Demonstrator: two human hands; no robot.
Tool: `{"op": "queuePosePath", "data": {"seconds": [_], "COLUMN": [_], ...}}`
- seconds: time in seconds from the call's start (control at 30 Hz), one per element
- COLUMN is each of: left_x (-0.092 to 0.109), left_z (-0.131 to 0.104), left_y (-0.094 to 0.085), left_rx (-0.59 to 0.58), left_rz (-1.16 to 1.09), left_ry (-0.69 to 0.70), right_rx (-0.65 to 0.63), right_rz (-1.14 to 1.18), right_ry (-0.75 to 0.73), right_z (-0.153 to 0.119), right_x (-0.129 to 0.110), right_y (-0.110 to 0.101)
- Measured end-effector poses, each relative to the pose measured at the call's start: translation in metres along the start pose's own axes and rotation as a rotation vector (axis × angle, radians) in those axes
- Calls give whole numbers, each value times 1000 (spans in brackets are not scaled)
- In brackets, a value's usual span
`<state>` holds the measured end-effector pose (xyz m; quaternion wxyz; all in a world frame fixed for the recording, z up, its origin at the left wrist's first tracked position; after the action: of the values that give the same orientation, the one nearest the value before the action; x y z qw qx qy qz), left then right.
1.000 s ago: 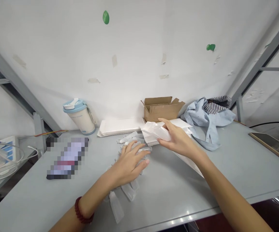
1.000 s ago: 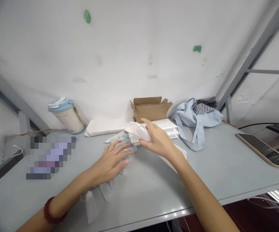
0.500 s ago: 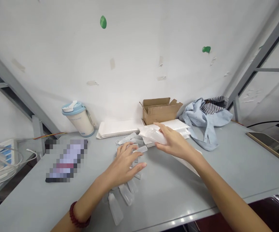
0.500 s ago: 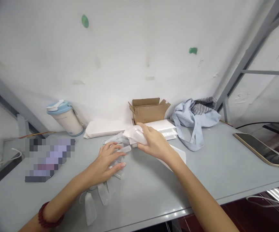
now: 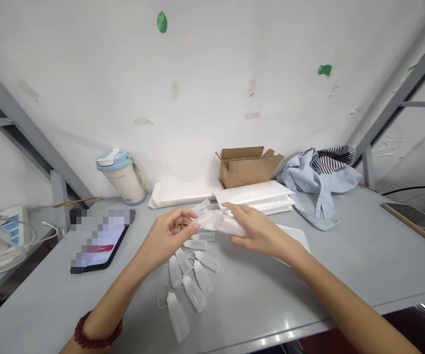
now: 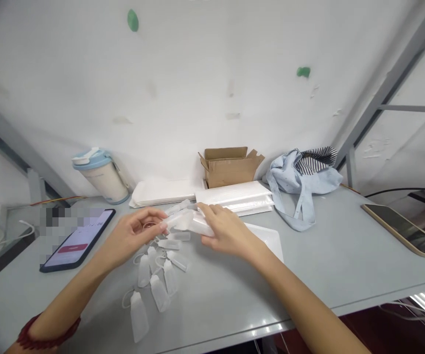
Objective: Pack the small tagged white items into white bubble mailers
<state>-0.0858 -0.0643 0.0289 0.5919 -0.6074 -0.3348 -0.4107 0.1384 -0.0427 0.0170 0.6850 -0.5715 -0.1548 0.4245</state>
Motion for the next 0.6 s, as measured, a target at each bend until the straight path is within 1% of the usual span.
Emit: {"op": "queuePosePath", "data": {"seconds": [0.07,0.13,0.23,0.37,0.47,0.6], "left_x": [-3,-5,-4,-1,0,-1], "left_z": [0,1,-1,-4,-6,-4], "left_y": [3,8,12,12,10,7], "left_rx": [4,-1,-29,8,60,170], "left_rz": [126,194,183,122,58,-79], "left_ry": [48,120,208,246,219,73], "right_rx": [-14,-36,-43,12,40,93], "right_rz": [35,51,51,36,9,-27], "right_ry": [-45,-69,-96,-139,-142,-138], "right_z": [1,0,0,-1,-1,0], "right_x": [-3,-5,-7,-10,-11,-11], "right_y": [3,6,7,6,5,3]}}
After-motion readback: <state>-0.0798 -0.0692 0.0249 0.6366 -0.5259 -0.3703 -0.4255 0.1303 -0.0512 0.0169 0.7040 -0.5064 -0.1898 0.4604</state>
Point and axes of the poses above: each hand's wrist, its own z-axis towards the middle knuckle, its own y-axis out of the palm, x = y × z, the point moved 1 cm from there along z, towards the middle knuckle, and after that the axes turned 10 degrees about -y, right-handed, at the moved point
